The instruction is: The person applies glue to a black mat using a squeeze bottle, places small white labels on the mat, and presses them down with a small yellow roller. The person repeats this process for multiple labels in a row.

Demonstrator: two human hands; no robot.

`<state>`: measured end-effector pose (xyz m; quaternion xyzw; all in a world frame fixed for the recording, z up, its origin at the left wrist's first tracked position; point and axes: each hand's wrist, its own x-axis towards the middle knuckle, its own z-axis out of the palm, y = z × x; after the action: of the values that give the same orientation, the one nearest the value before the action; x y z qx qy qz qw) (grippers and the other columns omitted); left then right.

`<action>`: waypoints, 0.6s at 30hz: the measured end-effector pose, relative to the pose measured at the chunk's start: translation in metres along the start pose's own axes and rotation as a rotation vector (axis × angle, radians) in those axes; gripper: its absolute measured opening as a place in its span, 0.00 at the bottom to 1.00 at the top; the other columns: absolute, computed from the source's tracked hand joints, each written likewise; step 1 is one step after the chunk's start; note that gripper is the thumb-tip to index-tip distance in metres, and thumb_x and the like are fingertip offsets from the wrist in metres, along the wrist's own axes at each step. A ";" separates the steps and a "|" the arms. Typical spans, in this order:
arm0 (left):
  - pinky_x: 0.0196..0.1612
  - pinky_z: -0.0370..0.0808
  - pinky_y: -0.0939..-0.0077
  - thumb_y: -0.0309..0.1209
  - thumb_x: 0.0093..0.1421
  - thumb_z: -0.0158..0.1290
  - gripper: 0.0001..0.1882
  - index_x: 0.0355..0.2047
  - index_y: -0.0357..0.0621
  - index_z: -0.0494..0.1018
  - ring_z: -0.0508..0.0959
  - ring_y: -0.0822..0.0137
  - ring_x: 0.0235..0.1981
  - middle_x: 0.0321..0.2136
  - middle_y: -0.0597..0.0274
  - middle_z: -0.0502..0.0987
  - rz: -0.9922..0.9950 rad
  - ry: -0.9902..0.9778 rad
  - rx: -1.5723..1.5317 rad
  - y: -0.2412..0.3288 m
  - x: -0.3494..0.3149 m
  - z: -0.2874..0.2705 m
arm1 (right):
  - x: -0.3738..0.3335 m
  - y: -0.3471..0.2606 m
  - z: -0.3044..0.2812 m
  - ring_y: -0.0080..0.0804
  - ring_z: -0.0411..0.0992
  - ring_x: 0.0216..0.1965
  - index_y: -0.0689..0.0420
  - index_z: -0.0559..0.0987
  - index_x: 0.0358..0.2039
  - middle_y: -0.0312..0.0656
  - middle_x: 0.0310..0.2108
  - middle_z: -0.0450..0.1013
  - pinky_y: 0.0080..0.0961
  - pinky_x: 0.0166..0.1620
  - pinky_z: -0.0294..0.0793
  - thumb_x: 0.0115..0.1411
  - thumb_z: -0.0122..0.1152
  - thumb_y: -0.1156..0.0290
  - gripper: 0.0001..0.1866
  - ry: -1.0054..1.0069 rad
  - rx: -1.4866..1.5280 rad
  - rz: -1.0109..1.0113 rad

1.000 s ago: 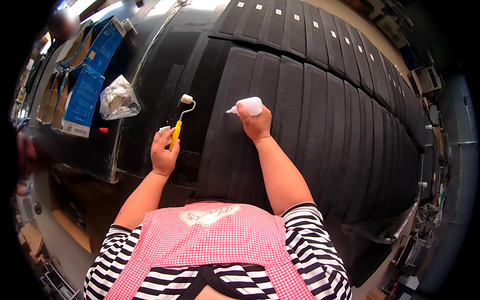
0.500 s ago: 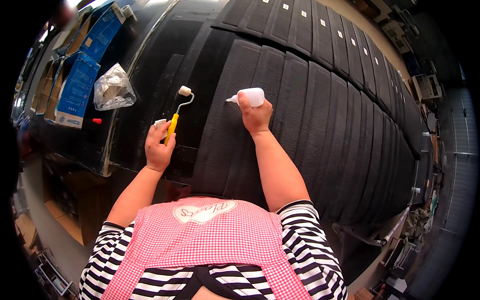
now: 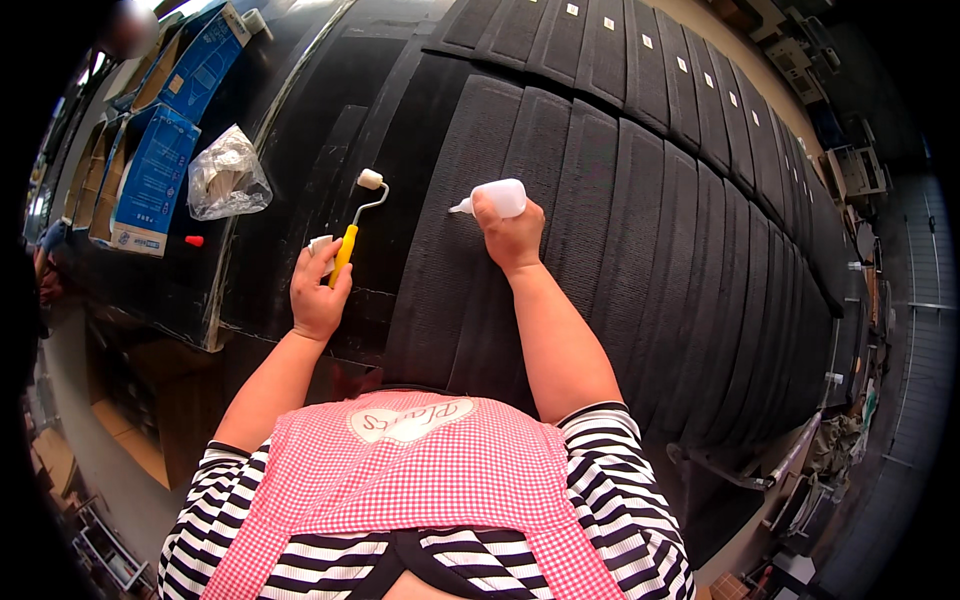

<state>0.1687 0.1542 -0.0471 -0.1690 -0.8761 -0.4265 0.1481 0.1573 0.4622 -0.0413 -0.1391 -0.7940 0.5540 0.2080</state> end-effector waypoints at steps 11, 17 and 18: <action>0.43 0.76 0.64 0.23 0.52 0.62 0.21 0.48 0.44 0.78 0.77 0.52 0.39 0.39 0.52 0.75 0.011 0.011 -0.004 0.000 0.001 0.000 | -0.015 -0.002 -0.006 0.30 0.81 0.31 0.60 0.84 0.30 0.40 0.27 0.82 0.27 0.36 0.79 0.56 0.70 0.57 0.17 -0.073 0.007 0.032; 0.43 0.76 0.64 0.24 0.52 0.62 0.21 0.49 0.45 0.78 0.77 0.52 0.38 0.39 0.52 0.75 0.007 0.001 0.012 -0.002 0.000 0.000 | -0.014 -0.004 -0.006 0.29 0.81 0.31 0.61 0.84 0.31 0.40 0.27 0.82 0.26 0.36 0.79 0.57 0.69 0.59 0.16 -0.022 0.107 0.040; 0.43 0.76 0.64 0.24 0.52 0.62 0.21 0.49 0.44 0.78 0.77 0.52 0.38 0.39 0.52 0.75 0.012 0.006 0.007 -0.001 0.000 0.001 | -0.011 -0.004 -0.009 0.29 0.81 0.31 0.61 0.84 0.31 0.40 0.27 0.82 0.26 0.36 0.79 0.57 0.69 0.59 0.16 -0.002 0.127 0.050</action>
<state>0.1680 0.1538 -0.0485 -0.1726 -0.8762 -0.4229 0.1539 0.1711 0.4630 -0.0372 -0.1448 -0.7537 0.6085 0.2016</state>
